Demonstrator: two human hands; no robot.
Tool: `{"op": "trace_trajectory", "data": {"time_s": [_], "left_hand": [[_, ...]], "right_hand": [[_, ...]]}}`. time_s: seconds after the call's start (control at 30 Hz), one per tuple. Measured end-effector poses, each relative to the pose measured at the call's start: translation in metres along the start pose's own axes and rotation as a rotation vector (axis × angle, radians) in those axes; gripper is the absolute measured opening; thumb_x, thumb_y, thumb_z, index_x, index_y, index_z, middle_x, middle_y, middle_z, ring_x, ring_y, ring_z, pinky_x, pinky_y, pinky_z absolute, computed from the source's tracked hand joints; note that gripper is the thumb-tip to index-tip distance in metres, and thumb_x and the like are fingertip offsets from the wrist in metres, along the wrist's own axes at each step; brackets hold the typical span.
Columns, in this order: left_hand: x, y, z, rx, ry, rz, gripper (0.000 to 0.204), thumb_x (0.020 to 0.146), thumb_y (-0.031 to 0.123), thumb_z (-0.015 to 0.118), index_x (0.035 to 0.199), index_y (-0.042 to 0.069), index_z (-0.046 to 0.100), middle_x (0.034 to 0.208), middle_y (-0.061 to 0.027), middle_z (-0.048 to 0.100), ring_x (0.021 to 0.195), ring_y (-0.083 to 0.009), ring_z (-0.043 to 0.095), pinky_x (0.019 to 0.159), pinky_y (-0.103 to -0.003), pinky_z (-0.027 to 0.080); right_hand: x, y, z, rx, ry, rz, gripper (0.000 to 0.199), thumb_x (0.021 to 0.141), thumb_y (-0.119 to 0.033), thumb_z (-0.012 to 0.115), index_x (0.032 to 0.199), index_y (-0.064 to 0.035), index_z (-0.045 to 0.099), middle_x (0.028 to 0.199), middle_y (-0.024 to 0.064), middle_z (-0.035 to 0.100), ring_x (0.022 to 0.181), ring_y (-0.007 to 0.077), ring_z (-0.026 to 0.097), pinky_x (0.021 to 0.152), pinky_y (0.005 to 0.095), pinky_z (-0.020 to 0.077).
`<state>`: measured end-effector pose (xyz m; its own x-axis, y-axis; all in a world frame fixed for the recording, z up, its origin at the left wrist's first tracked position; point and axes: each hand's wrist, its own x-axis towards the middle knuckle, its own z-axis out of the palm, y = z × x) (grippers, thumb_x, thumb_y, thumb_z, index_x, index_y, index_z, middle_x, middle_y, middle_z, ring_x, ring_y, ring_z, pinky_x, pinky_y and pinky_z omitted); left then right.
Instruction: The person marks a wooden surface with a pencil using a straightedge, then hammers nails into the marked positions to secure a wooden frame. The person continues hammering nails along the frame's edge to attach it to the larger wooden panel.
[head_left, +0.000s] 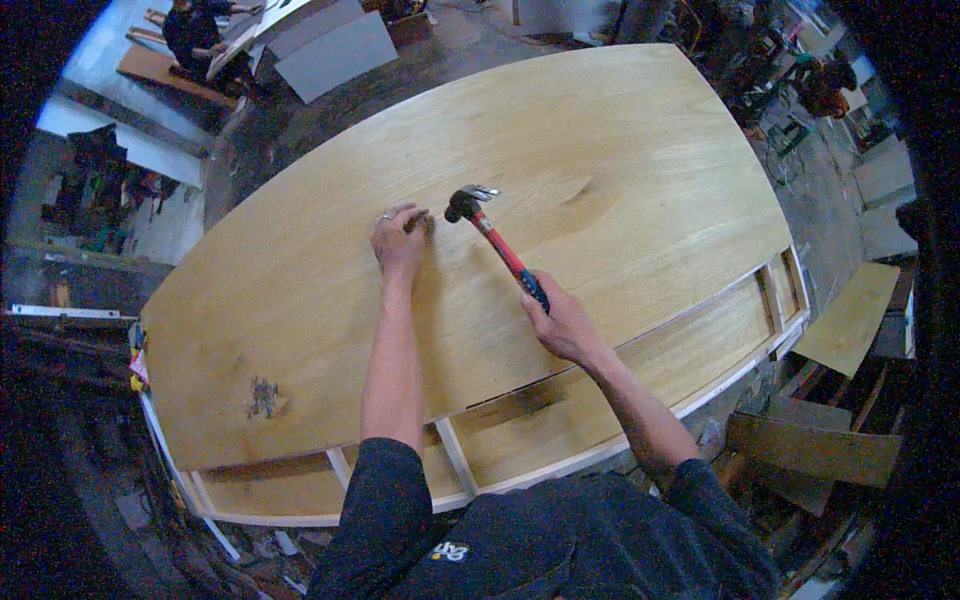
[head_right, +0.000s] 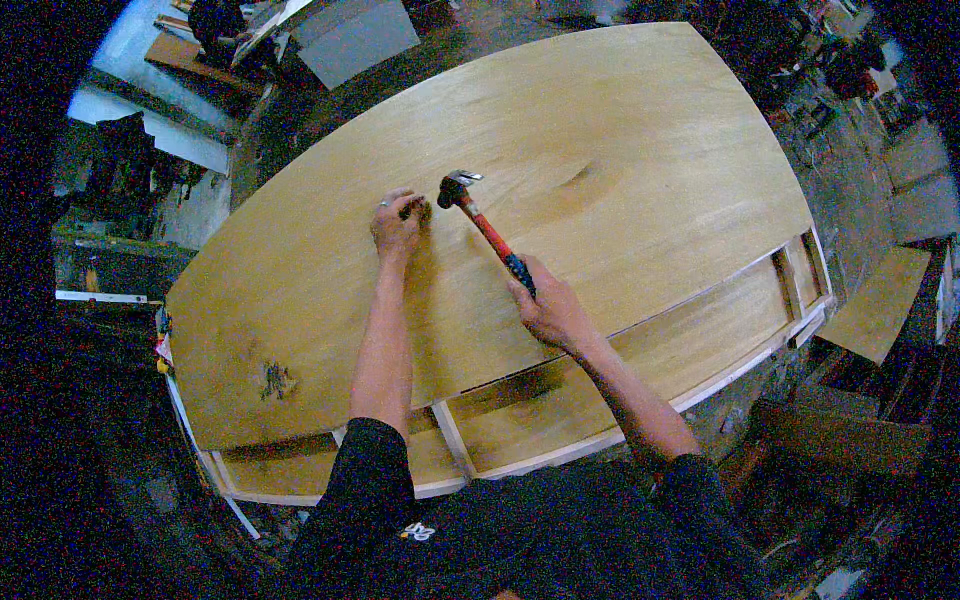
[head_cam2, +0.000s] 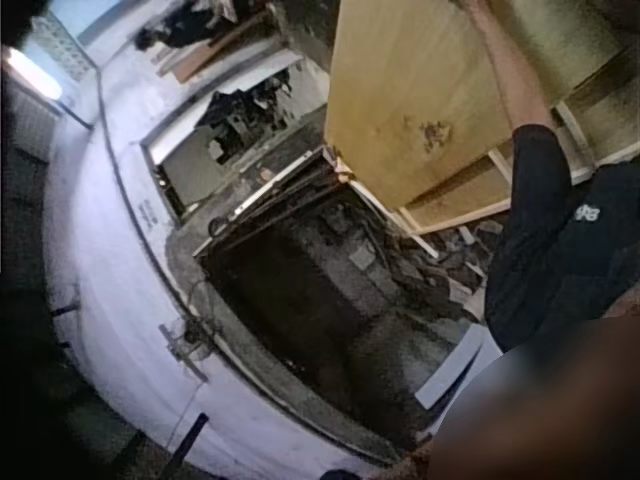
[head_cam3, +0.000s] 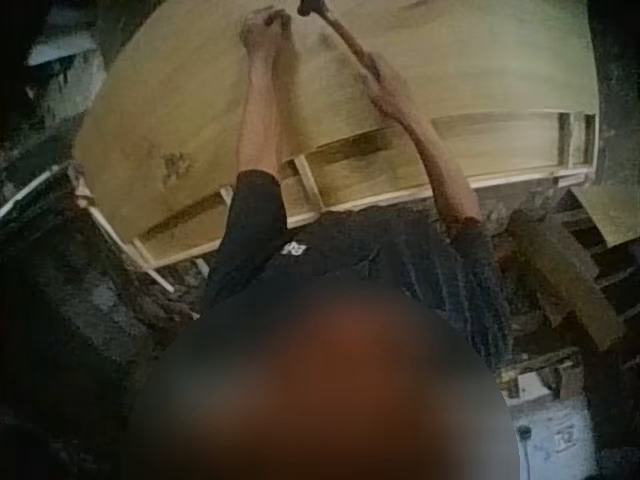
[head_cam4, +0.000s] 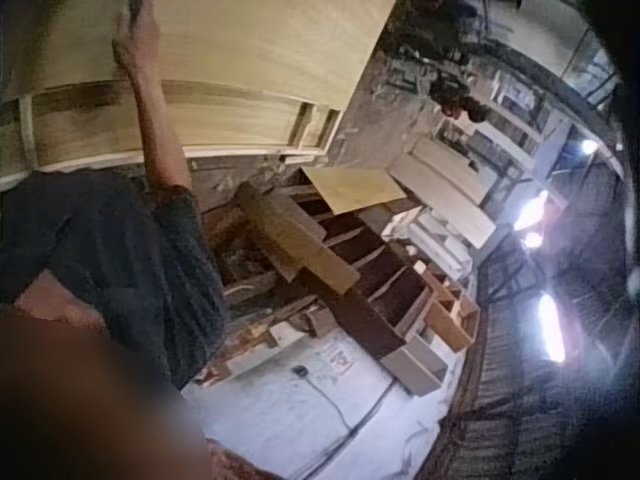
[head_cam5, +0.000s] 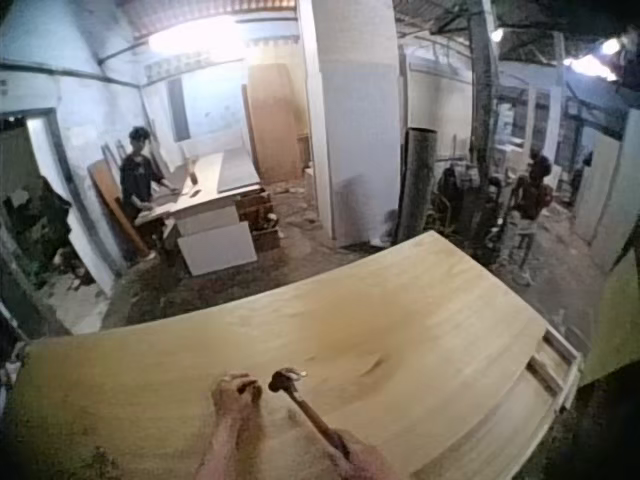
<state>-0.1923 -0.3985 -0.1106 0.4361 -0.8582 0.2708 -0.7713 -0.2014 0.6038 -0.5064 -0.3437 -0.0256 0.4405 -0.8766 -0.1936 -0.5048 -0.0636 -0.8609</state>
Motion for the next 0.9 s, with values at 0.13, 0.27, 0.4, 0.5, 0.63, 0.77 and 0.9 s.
{"op": "trace_trajectory", "data": {"time_s": [0.13, 0.27, 0.4, 0.5, 0.63, 0.77, 0.9], "left_hand": [[-0.002, 0.004, -0.001, -0.016, 0.012, -0.018, 0.014, 0.085, 0.022, 0.076, 0.097, 0.016, 0.08, 0.111, -0.0041, 0.073, 0.105, -0.0259, 0.065, 0.09, -0.04, 0.052], [-0.005, 0.013, 0.004, -0.092, 0.039, 0.012, 0.015, 0.085, 0.025, 0.076, 0.096, 0.015, 0.08, 0.107, -0.0047, 0.073, 0.102, -0.025, 0.065, 0.087, -0.04, 0.053], [-0.005, 0.014, 0.003, -0.049, 0.006, -0.04, 0.017, 0.086, 0.028, 0.075, 0.097, 0.016, 0.08, 0.107, -0.0046, 0.073, 0.102, -0.0255, 0.065, 0.088, -0.041, 0.051], [-0.002, 0.009, -0.002, -0.011, -0.022, -0.048, 0.019, 0.086, 0.03, 0.074, 0.099, 0.018, 0.08, 0.113, -0.0034, 0.072, 0.108, -0.0255, 0.062, 0.093, -0.042, 0.048], [-0.008, 0.01, -0.006, 0.075, -0.06, -0.105, 0.02, 0.085, 0.031, 0.074, 0.102, 0.02, 0.079, 0.118, -0.0001, 0.07, 0.116, -0.0251, 0.058, 0.098, -0.042, 0.043], [-0.013, 0.018, -0.007, 0.05, -0.017, -0.055, 0.02, 0.085, 0.03, 0.074, 0.101, 0.021, 0.079, 0.117, -0.0001, 0.07, 0.115, -0.0261, 0.059, 0.096, -0.043, 0.045], [-0.007, 0.019, -0.013, 0.056, -0.048, -0.092, 0.02, 0.083, 0.028, 0.074, 0.1, 0.019, 0.079, 0.119, -0.0021, 0.069, 0.112, -0.0273, 0.061, 0.096, -0.044, 0.046]], "right_hand": [[0.018, -0.02, -0.003, -0.094, -0.048, 0.043, 0.034, 0.101, -0.025, 0.056, 0.131, -0.0091, 0.05, 0.083, 0.0224, 0.064, 0.078, 0.0428, 0.065, 0.069, 0.0486, 0.0487], [0.034, -0.027, -0.007, -0.147, -0.047, -0.086, 0.038, 0.101, -0.03, 0.054, 0.134, -0.0145, 0.043, 0.082, 0.0272, 0.066, 0.078, 0.0509, 0.064, 0.068, 0.0622, 0.0473], [0.042, -0.03, -0.005, -0.27, -0.075, -0.1, 0.037, 0.101, -0.029, 0.053, 0.133, -0.014, 0.043, 0.081, 0.0261, 0.067, 0.076, 0.0501, 0.064, 0.066, 0.0619, 0.0472], [0.045, -0.032, 0.001, -0.349, -0.107, -0.055, 0.036, 0.102, -0.027, 0.052, 0.134, -0.0141, 0.043, 0.082, 0.0275, 0.066, 0.078, 0.0509, 0.064, 0.068, 0.061, 0.0471], [0.04, -0.032, 0.005, -0.364, -0.115, -0.026, 0.035, 0.102, -0.026, 0.052, 0.134, -0.0141, 0.044, 0.083, 0.0282, 0.066, 0.08, 0.0515, 0.063, 0.069, 0.0603, 0.0475], [0.034, -0.031, 0.006, -0.354, -0.055, -0.086, 0.035, 0.103, -0.027, 0.052, 0.134, -0.0141, 0.044, 0.083, 0.028, 0.066, 0.08, 0.0511, 0.064, 0.069, 0.0602, 0.0481], [0.041, -0.035, 0.009, -0.453, -0.087, -0.055, 0.035, 0.102, -0.025, 0.053, 0.134, -0.0146, 0.044, 0.083, 0.0277, 0.066, 0.079, 0.0513, 0.063, 0.067, 0.0596, 0.0488]]}}
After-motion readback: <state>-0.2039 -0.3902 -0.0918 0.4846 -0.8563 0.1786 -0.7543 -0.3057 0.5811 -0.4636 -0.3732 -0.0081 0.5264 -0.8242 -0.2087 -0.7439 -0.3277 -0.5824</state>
